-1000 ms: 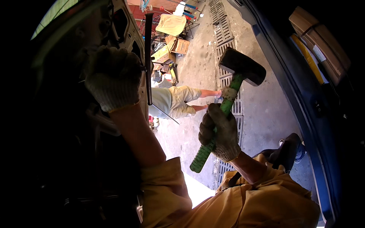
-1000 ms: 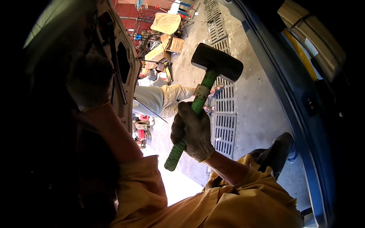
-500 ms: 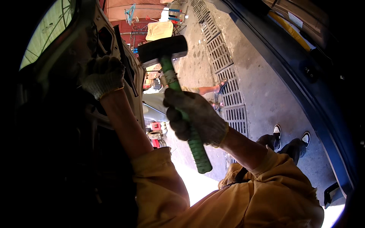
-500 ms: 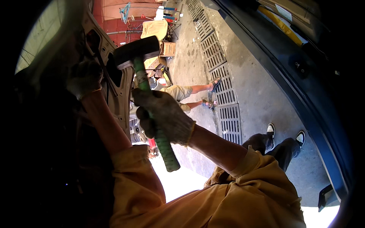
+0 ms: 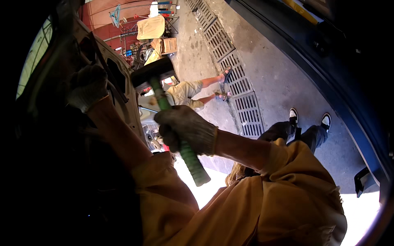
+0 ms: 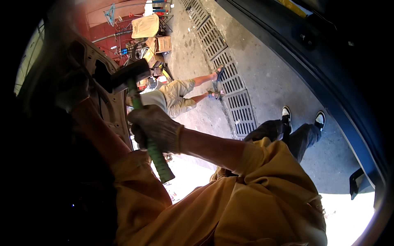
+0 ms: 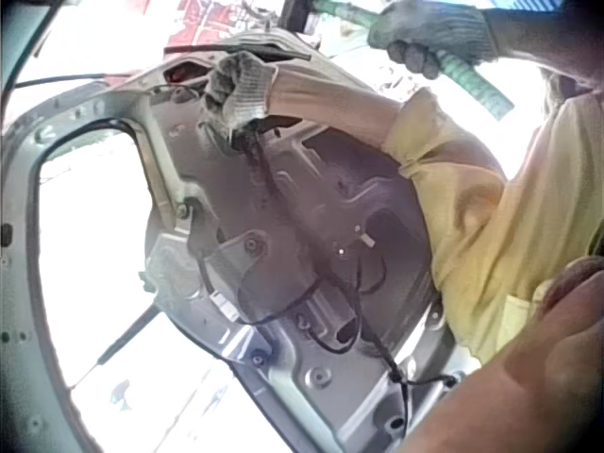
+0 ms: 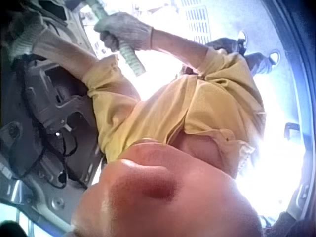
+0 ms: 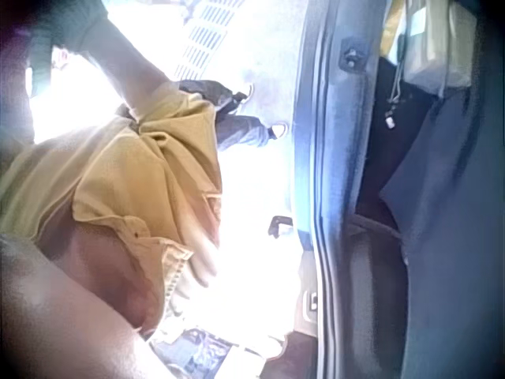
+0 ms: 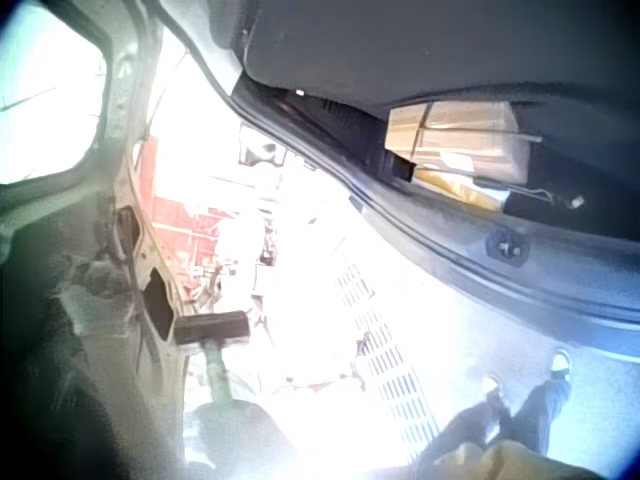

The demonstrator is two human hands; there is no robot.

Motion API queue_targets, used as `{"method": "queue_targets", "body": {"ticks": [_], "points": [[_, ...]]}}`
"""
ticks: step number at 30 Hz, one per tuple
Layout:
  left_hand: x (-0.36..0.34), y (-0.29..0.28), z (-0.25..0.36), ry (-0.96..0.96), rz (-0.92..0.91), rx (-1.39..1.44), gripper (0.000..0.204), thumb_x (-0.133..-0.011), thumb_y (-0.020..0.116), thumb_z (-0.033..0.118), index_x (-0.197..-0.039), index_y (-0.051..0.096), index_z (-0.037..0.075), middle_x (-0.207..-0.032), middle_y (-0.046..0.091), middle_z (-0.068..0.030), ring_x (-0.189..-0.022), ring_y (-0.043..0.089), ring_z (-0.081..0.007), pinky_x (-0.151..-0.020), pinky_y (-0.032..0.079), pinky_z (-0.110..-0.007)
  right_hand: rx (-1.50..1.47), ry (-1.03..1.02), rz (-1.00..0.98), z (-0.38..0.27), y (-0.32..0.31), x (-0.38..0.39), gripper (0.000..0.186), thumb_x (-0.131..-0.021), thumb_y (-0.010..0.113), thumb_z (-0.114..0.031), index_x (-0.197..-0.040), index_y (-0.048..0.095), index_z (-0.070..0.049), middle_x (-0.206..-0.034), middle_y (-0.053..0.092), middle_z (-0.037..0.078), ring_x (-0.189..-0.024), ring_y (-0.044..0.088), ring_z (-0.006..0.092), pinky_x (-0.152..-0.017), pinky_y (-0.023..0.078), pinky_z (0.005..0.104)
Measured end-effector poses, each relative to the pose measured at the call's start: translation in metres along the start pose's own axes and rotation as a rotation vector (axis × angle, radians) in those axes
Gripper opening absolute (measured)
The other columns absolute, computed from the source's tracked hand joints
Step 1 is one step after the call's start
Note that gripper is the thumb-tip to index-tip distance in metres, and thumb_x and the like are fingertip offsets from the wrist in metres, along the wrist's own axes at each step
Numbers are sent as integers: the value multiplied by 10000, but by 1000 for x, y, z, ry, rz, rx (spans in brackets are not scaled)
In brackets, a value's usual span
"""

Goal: The person uses a hammer and a metal bar to pry and detach the rear bumper of a car. They then use a metal rod to manipulate the trunk latch mechanism. Finally, they install a chrome trim piece with a logo onto the rear of the vehicle.

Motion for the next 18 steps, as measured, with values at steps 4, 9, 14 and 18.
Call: {"method": "queue_targets", "body": {"ticks": [4, 9, 14, 18], "points": [[-10, 12, 12, 21, -201, 156, 354, -955, 489, 291, -636, 360, 208, -531, 290, 27, -465, 269, -173, -451, 249, -348, -345, -365, 276, -79, -93, -12, 176, -969, 661, -221, -902, 546, -105, -623, 522, 31, -482, 539, 162, -419, 480, 323], [-27, 33, -7, -3, -43, 153, 348, -929, 497, 270, -630, 335, 199, -572, 311, 5, -511, 283, -189, -484, 240, -355, -421, -1135, 588, -175, -195, 37, 331, -993, 582, -284, -711, 446, -175, -567, 444, -3, -514, 474, 146, -532, 453, 312], [12, 88, -1, 22, 260, 73, 364, -916, 499, 257, -630, 278, 222, -561, 242, 25, -493, 224, -171, -491, 204, -341, -279, -484, -122, -62, -2, -14, 289, -1029, 595, -335, -844, 571, -115, -670, 602, 38, -584, 578, 167, -574, 503, 311], [6, 61, -3, 83, 14, -29, 312, -954, 434, 273, -656, 364, 218, -564, 239, 26, -487, 276, -154, -501, 275, -348, 1, -128, 74, -64, -1, -4, 191, -991, 669, -278, -938, 571, -122, -720, 559, 2, -475, 492, 106, -423, 439, 277]]}}
Point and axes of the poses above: each hand's wrist, its own x-axis away from the middle knuckle, its own y-axis out of the palm, z = x × y, the point moved 3 cm from there along -x, towards the middle knuckle
